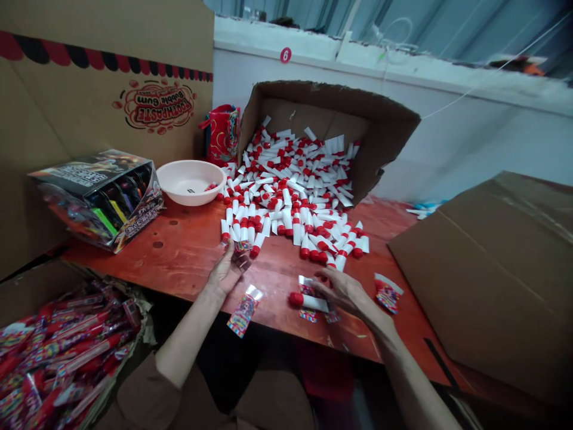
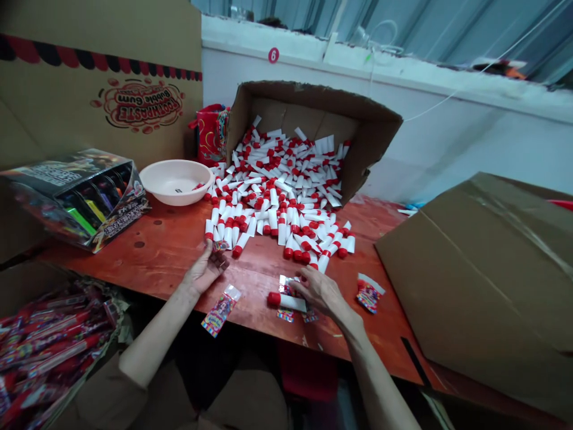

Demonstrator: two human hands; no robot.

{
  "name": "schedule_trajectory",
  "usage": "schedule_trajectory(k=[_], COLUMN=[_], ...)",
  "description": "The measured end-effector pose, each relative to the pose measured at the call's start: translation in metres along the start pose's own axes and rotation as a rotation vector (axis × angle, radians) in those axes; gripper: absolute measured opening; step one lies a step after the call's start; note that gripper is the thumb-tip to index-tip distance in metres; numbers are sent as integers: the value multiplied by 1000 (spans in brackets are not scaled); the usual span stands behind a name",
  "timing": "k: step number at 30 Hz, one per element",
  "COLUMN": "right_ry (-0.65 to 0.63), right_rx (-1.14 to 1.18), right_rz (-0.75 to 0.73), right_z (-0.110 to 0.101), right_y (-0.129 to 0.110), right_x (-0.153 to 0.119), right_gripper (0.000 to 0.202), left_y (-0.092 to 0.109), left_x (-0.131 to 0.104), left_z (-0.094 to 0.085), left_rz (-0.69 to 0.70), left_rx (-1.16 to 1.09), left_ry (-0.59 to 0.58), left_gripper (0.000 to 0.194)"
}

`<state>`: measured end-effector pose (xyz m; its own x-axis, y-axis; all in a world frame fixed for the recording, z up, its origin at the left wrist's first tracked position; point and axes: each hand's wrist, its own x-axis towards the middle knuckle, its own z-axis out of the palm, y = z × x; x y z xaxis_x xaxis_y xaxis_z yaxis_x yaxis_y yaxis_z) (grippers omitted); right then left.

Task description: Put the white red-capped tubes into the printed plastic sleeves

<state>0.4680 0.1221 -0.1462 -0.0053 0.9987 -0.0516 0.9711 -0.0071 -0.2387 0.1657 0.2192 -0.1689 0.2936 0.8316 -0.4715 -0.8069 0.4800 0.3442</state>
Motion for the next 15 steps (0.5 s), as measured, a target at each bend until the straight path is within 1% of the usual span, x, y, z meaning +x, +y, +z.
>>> schedule_trajectory(k=[2,4,7,10,12,15], right_ry=[56,73,66,109,128,90], right_rx=[-52,-61,42,136,148,144], right_rz=[109,162,149,154,111,-88], right_z=[3,9,18,22,27,36], right_y=[-11,-21,-32,-41,-46,-53], right_x=[-8,-17,-31,-39,-39,-31], right_gripper=[33,35,32,32,33,34], left_y=[-1,-2,-3,-4,-4,-6], left_x=[0,0,2,4,4,2], left_z=[2,3,2,-1,-1,0], left_rz=[-3,1,9,1,-2,-2], left_rx=[-2,-4,-3,5,2,-17], left_ry=[0,7,11,-3,-18,-17], left_gripper=[21,21,22,22,23,24])
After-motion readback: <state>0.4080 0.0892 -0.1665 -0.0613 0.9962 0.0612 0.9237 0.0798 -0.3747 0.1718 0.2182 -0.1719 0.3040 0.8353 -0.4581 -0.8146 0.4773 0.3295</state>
